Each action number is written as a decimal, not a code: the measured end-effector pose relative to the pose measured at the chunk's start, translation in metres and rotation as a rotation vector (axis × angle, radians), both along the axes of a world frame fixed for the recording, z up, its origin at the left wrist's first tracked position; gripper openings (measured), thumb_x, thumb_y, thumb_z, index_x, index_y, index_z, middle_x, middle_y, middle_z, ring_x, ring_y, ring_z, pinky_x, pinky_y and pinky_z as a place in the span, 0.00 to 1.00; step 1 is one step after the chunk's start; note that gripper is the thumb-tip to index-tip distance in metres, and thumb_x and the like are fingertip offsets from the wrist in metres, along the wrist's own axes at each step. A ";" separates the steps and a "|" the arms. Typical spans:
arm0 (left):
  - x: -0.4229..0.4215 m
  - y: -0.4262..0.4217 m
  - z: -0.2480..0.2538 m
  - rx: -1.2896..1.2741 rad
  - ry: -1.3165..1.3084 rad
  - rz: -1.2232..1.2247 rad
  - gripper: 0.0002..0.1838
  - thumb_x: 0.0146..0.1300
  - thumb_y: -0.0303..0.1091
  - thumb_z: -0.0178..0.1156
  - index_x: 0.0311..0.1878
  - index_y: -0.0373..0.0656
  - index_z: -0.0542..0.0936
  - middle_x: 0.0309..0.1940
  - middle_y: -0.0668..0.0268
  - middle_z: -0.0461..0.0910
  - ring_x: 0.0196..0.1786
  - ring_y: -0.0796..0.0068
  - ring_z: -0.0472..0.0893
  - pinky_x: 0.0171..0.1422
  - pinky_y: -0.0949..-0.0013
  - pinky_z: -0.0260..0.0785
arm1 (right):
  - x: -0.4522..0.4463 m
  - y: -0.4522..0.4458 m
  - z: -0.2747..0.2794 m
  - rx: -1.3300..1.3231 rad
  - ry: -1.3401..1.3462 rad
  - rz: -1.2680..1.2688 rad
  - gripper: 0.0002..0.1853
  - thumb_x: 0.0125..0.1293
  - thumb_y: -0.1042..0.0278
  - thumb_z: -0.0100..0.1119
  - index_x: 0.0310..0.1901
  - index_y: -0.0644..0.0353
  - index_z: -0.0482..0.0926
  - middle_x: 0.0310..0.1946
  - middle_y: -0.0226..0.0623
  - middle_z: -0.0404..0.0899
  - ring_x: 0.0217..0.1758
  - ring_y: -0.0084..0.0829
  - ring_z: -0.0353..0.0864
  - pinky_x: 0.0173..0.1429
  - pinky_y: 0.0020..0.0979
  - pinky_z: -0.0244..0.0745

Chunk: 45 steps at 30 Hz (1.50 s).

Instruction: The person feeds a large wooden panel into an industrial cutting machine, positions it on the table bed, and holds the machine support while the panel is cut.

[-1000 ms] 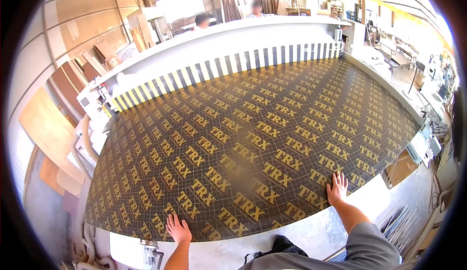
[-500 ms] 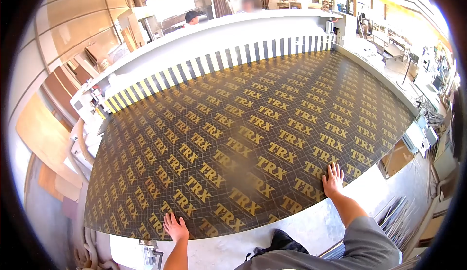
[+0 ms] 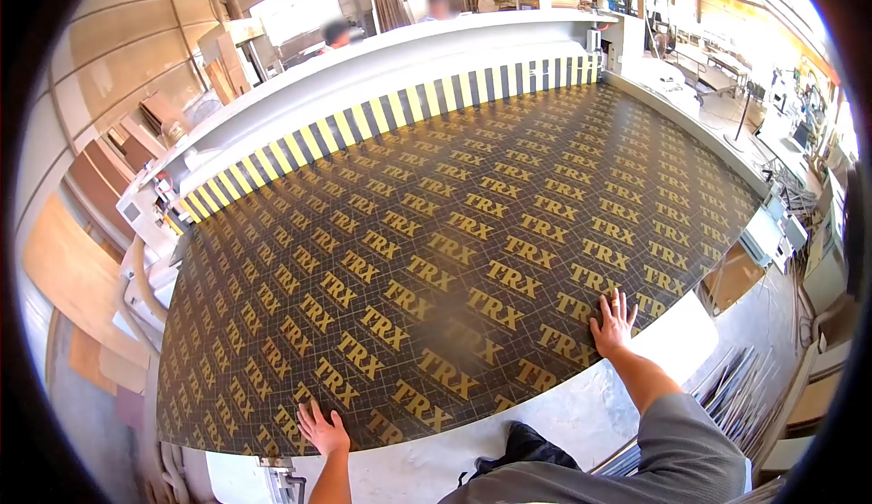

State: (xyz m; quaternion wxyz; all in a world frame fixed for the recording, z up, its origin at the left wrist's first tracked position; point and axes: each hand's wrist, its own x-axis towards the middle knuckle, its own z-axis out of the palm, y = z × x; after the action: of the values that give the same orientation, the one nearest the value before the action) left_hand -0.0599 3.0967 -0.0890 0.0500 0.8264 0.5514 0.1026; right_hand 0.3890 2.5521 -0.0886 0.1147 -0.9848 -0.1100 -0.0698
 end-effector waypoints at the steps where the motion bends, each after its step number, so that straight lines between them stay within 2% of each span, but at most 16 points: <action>1: 0.002 -0.005 0.011 -0.026 0.017 0.003 0.30 0.83 0.53 0.53 0.82 0.52 0.72 0.90 0.59 0.54 0.91 0.51 0.49 0.94 0.41 0.40 | -0.001 0.001 0.002 -0.004 0.020 0.000 0.38 0.75 0.49 0.61 0.83 0.53 0.67 0.88 0.45 0.53 0.94 0.48 0.42 0.92 0.65 0.28; 5: 0.002 -0.003 0.008 -0.029 0.055 -0.002 0.28 0.84 0.54 0.52 0.79 0.55 0.76 0.89 0.59 0.54 0.91 0.51 0.49 0.95 0.40 0.38 | 0.002 -0.003 0.002 -0.002 0.084 -0.004 0.37 0.75 0.48 0.60 0.82 0.52 0.68 0.87 0.44 0.57 0.94 0.48 0.42 0.91 0.67 0.27; 10: 0.000 0.004 -0.002 -0.096 0.110 0.003 0.33 0.87 0.59 0.42 0.85 0.54 0.66 0.89 0.61 0.54 0.91 0.52 0.48 0.94 0.37 0.35 | 0.006 -0.002 -0.003 0.010 0.079 -0.012 0.39 0.76 0.46 0.59 0.83 0.52 0.65 0.89 0.45 0.52 0.94 0.48 0.40 0.91 0.68 0.30; 14: 0.005 0.000 -0.002 -0.007 0.291 0.075 0.37 0.86 0.60 0.44 0.90 0.54 0.54 0.92 0.63 0.46 0.93 0.52 0.42 0.94 0.34 0.33 | 0.003 -0.004 -0.001 -0.005 0.047 -0.038 0.42 0.73 0.44 0.62 0.84 0.51 0.64 0.90 0.46 0.46 0.94 0.51 0.35 0.90 0.70 0.29; 17: 0.017 -0.012 0.017 -0.047 0.290 0.100 0.36 0.87 0.63 0.40 0.88 0.55 0.61 0.92 0.62 0.45 0.92 0.51 0.42 0.94 0.33 0.33 | -0.001 -0.002 0.013 -0.039 0.099 -0.041 0.39 0.74 0.42 0.61 0.82 0.50 0.69 0.90 0.48 0.47 0.94 0.50 0.35 0.90 0.70 0.26; 18: 0.011 -0.003 0.003 -0.004 0.271 0.079 0.35 0.83 0.59 0.48 0.87 0.60 0.65 0.91 0.58 0.50 0.92 0.49 0.47 0.91 0.32 0.35 | 0.001 -0.003 0.009 -0.037 0.054 -0.033 0.37 0.75 0.42 0.60 0.80 0.49 0.72 0.90 0.47 0.49 0.94 0.50 0.35 0.89 0.71 0.26; 19: 0.005 0.001 -0.011 0.061 0.254 0.059 0.34 0.83 0.59 0.49 0.85 0.56 0.69 0.89 0.58 0.55 0.90 0.47 0.51 0.91 0.33 0.40 | 0.002 -0.005 0.006 -0.025 0.067 -0.027 0.37 0.75 0.42 0.61 0.80 0.49 0.72 0.89 0.45 0.53 0.94 0.50 0.38 0.89 0.71 0.27; 21: 0.004 -0.013 0.008 0.211 0.091 -0.100 0.35 0.83 0.63 0.49 0.77 0.47 0.78 0.78 0.56 0.75 0.83 0.51 0.67 0.84 0.26 0.51 | 0.004 -0.007 -0.001 -0.019 0.061 -0.020 0.36 0.75 0.43 0.61 0.80 0.49 0.72 0.88 0.43 0.56 0.94 0.49 0.42 0.90 0.71 0.28; 22: 0.002 -0.008 0.011 0.015 0.086 -0.102 0.37 0.83 0.64 0.48 0.84 0.50 0.71 0.86 0.55 0.64 0.89 0.51 0.55 0.87 0.26 0.42 | 0.005 -0.008 -0.003 -0.005 0.062 -0.022 0.36 0.75 0.43 0.61 0.80 0.49 0.71 0.87 0.42 0.57 0.93 0.47 0.44 0.90 0.70 0.30; 23: 0.005 -0.012 0.019 -0.005 0.075 -0.098 0.37 0.83 0.63 0.48 0.84 0.49 0.71 0.86 0.56 0.62 0.88 0.48 0.58 0.87 0.27 0.45 | 0.005 -0.009 -0.004 -0.021 0.058 0.004 0.39 0.74 0.43 0.61 0.82 0.51 0.67 0.88 0.46 0.55 0.93 0.51 0.44 0.89 0.73 0.33; 25: 0.006 -0.015 0.020 0.001 -0.038 -0.098 0.37 0.83 0.63 0.48 0.85 0.49 0.69 0.87 0.55 0.60 0.87 0.46 0.58 0.86 0.28 0.48 | 0.005 -0.011 -0.006 -0.001 0.044 0.000 0.41 0.74 0.42 0.61 0.83 0.52 0.65 0.88 0.46 0.54 0.93 0.52 0.44 0.89 0.73 0.33; 28: 0.002 -0.010 0.009 0.084 -0.029 -0.103 0.38 0.83 0.63 0.48 0.85 0.49 0.67 0.87 0.53 0.60 0.87 0.45 0.59 0.85 0.30 0.49 | 0.004 -0.012 -0.009 -0.001 0.016 -0.001 0.42 0.73 0.41 0.61 0.84 0.51 0.64 0.89 0.48 0.51 0.93 0.53 0.41 0.89 0.73 0.33; 33: 0.003 -0.014 0.014 0.115 0.077 -0.117 0.37 0.83 0.64 0.47 0.83 0.50 0.72 0.86 0.52 0.62 0.86 0.43 0.60 0.85 0.30 0.48 | 0.001 -0.010 0.003 -0.020 0.051 -0.001 0.40 0.74 0.40 0.60 0.82 0.50 0.69 0.89 0.47 0.52 0.94 0.52 0.39 0.88 0.75 0.31; 36: 0.008 -0.019 0.025 0.082 0.115 -0.104 0.36 0.83 0.65 0.47 0.81 0.51 0.75 0.85 0.51 0.65 0.85 0.43 0.61 0.86 0.31 0.48 | 0.003 -0.011 -0.001 -0.032 0.056 -0.015 0.39 0.74 0.38 0.60 0.81 0.47 0.71 0.88 0.42 0.54 0.94 0.48 0.40 0.90 0.71 0.29; 39: 0.005 -0.015 0.019 0.065 0.084 -0.121 0.36 0.83 0.65 0.47 0.81 0.51 0.75 0.83 0.50 0.67 0.85 0.42 0.62 0.86 0.30 0.48 | 0.004 -0.011 0.002 0.003 0.095 0.000 0.40 0.75 0.40 0.59 0.82 0.50 0.68 0.87 0.46 0.56 0.94 0.51 0.39 0.89 0.74 0.31; 45: 0.004 -0.017 0.013 0.146 0.001 -0.122 0.37 0.83 0.65 0.47 0.82 0.51 0.73 0.85 0.49 0.63 0.85 0.41 0.62 0.86 0.30 0.48 | 0.006 -0.011 -0.010 0.003 -0.013 -0.038 0.39 0.74 0.37 0.59 0.82 0.46 0.70 0.90 0.43 0.47 0.94 0.49 0.38 0.89 0.71 0.28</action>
State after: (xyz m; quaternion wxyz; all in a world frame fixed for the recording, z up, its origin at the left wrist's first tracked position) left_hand -0.0556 3.0800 -0.0761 -0.0045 0.8600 0.4910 0.1390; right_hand 0.3948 2.5411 -0.0982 0.1142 -0.9861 -0.0919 -0.0785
